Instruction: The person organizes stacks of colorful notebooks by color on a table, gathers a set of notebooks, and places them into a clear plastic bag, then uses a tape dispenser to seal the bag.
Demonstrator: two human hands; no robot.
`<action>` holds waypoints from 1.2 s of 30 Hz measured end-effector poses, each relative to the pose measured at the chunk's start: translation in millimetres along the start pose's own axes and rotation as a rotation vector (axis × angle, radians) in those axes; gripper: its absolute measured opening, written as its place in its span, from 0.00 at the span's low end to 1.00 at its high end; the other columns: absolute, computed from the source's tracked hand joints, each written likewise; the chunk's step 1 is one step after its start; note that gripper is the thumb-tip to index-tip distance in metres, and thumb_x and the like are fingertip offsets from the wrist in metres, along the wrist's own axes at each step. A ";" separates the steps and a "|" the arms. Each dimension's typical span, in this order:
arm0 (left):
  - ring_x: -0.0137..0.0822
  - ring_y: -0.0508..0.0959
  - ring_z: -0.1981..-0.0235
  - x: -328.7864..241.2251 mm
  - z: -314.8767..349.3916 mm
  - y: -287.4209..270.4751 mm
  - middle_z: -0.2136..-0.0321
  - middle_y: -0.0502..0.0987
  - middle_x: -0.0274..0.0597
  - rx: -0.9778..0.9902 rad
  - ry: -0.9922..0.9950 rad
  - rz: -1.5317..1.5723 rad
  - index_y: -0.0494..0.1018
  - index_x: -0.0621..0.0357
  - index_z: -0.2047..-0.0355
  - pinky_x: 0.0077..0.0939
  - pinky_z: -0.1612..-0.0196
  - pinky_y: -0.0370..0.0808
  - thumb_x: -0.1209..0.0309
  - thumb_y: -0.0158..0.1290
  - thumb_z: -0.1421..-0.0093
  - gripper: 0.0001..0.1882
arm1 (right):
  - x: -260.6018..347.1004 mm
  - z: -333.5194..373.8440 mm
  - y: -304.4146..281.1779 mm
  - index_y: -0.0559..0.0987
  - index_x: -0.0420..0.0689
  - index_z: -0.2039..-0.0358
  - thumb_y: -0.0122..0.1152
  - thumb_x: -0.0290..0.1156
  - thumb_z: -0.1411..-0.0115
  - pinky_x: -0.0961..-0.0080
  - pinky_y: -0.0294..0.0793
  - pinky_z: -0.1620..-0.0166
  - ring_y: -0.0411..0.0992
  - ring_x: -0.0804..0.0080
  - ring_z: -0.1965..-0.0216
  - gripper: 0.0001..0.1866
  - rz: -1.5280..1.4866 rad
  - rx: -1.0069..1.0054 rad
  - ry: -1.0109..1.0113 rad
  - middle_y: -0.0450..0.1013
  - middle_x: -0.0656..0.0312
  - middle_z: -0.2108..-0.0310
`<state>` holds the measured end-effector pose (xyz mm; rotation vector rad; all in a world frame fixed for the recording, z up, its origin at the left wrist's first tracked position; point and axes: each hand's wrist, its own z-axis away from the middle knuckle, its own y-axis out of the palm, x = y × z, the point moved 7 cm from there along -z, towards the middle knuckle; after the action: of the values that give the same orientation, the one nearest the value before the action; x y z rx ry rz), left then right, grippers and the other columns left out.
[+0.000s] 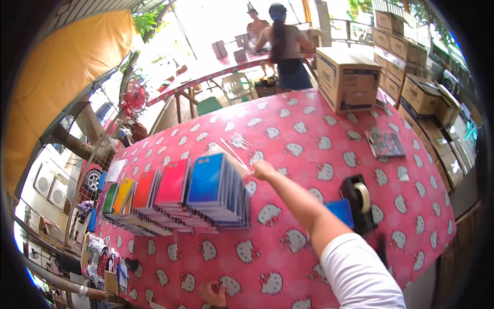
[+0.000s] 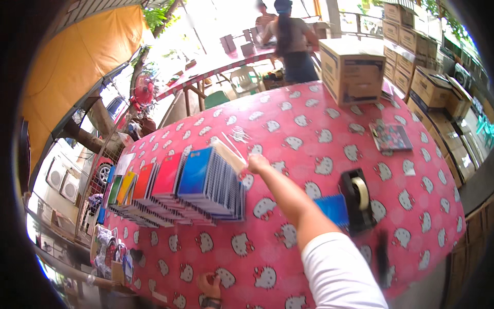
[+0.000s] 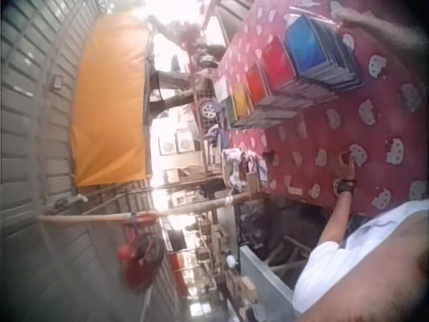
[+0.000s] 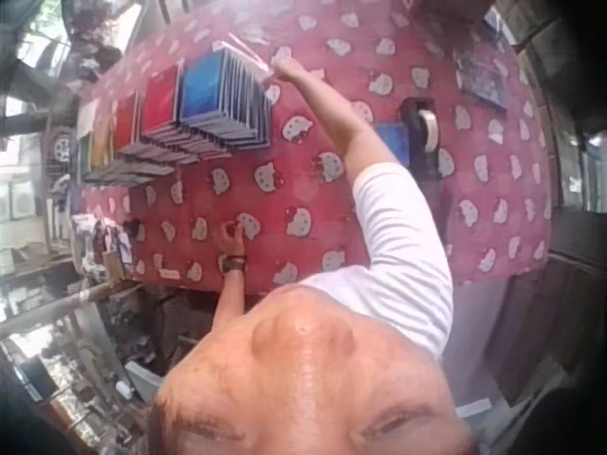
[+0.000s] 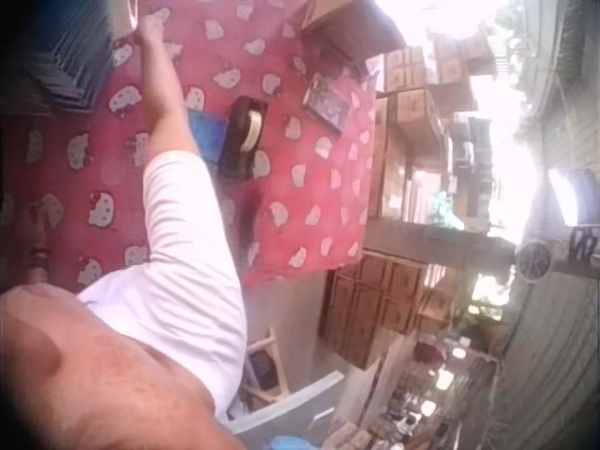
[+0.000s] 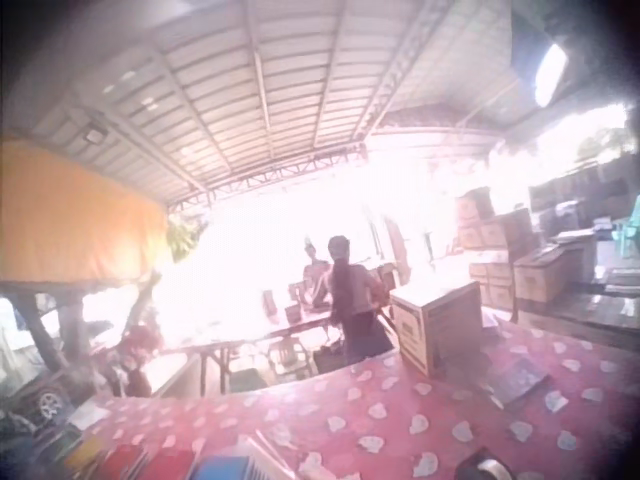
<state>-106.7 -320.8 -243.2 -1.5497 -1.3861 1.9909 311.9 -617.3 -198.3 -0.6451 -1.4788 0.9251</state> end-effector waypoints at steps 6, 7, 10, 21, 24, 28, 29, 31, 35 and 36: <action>0.50 0.68 0.68 -41.5 4.4 -5.5 0.75 0.71 0.43 -0.004 0.246 0.185 0.71 0.52 0.70 0.50 0.60 0.63 0.53 0.55 0.50 0.17 | -0.7 -75.3 45.0 0.75 0.38 0.64 0.56 0.29 0.54 0.64 0.71 0.54 0.71 0.52 0.58 0.15 -0.122 -0.075 0.054 0.72 0.44 0.62; 0.49 0.68 0.66 -38.9 4.1 -3.0 0.74 0.70 0.41 -0.007 0.209 0.122 0.70 0.51 0.72 0.50 0.56 0.60 0.53 0.56 0.52 0.17 | -2.2 -79.6 42.6 0.76 0.38 0.68 0.53 0.24 0.56 0.64 0.72 0.56 0.72 0.51 0.60 0.12 -0.233 -0.192 0.005 0.73 0.44 0.66; 0.45 0.66 0.63 -37.8 1.1 -2.5 0.72 0.67 0.39 -0.031 0.166 -0.001 0.69 0.50 0.76 0.50 0.49 0.53 0.53 0.57 0.57 0.17 | -16.6 -82.1 13.5 0.77 0.39 0.69 0.53 0.32 0.54 0.65 0.71 0.66 0.74 0.55 0.68 0.13 -0.026 -0.288 0.030 0.74 0.47 0.70; 0.46 0.68 0.64 -20.0 -2.4 -6.4 0.72 0.69 0.38 -0.171 0.319 -0.085 0.69 0.49 0.75 0.47 0.57 0.60 0.59 0.56 0.58 0.13 | -70.1 135.9 -154.5 0.69 0.38 0.62 0.54 0.19 0.49 0.71 0.78 0.70 0.73 0.69 0.71 0.12 -1.216 -0.307 0.195 0.71 0.57 0.68; 0.44 0.69 0.64 -29.4 -2.6 1.1 0.72 0.70 0.37 -0.079 0.343 -0.015 0.69 0.49 0.74 0.45 0.56 0.61 0.60 0.55 0.58 0.12 | -98.6 177.9 -111.2 0.69 0.38 0.63 0.55 0.19 0.50 0.70 0.78 0.68 0.73 0.68 0.67 0.12 -1.210 -0.257 0.321 0.71 0.57 0.67; 0.41 0.69 0.64 -23.0 -7.7 -4.4 0.71 0.70 0.36 -0.072 0.393 0.056 0.70 0.49 0.73 0.41 0.57 0.62 0.61 0.55 0.57 0.11 | -47.4 208.4 -81.3 0.70 0.37 0.67 0.55 0.19 0.52 0.72 0.77 0.75 0.72 0.70 0.72 0.10 -1.210 -0.257 0.322 0.70 0.59 0.70; 0.40 0.69 0.64 -19.8 -8.3 -5.4 0.71 0.71 0.35 -0.084 0.416 0.090 0.70 0.49 0.73 0.40 0.58 0.62 0.62 0.55 0.57 0.11 | -37.7 213.0 -87.4 0.70 0.37 0.67 0.55 0.19 0.52 0.72 0.77 0.75 0.72 0.70 0.72 0.10 -1.155 -0.289 0.333 0.70 0.59 0.70; 0.40 0.70 0.65 -30.3 -4.2 -1.9 0.72 0.71 0.35 -0.012 0.416 0.172 0.70 0.50 0.72 0.40 0.58 0.62 0.63 0.55 0.57 0.11 | -35.9 230.9 -97.7 0.70 0.37 0.67 0.55 0.20 0.52 0.73 0.77 0.76 0.72 0.71 0.74 0.10 -1.030 -0.367 0.388 0.70 0.60 0.71; 0.37 0.71 0.63 -13.7 -9.0 -2.8 0.71 0.72 0.35 0.116 0.417 0.362 0.70 0.51 0.68 0.39 0.57 0.64 0.63 0.56 0.53 0.13 | 23.3 265.8 -106.3 0.70 0.37 0.65 0.53 0.21 0.53 0.73 0.77 0.69 0.72 0.74 0.72 0.12 -0.880 -0.414 0.281 0.70 0.61 0.71; 0.37 0.71 0.61 -4.6 -12.5 5.4 0.70 0.73 0.35 0.280 0.292 0.661 0.70 0.52 0.66 0.39 0.57 0.65 0.62 0.54 0.51 0.13 | 38.8 280.5 -105.4 0.70 0.36 0.63 0.54 0.22 0.53 0.75 0.76 0.69 0.71 0.75 0.70 0.14 -0.979 -0.413 0.214 0.70 0.61 0.69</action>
<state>-92.4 -320.3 -244.4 -2.2278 -0.4835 2.0403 43.7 -690.0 -79.5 -0.2207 -1.5391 -0.2008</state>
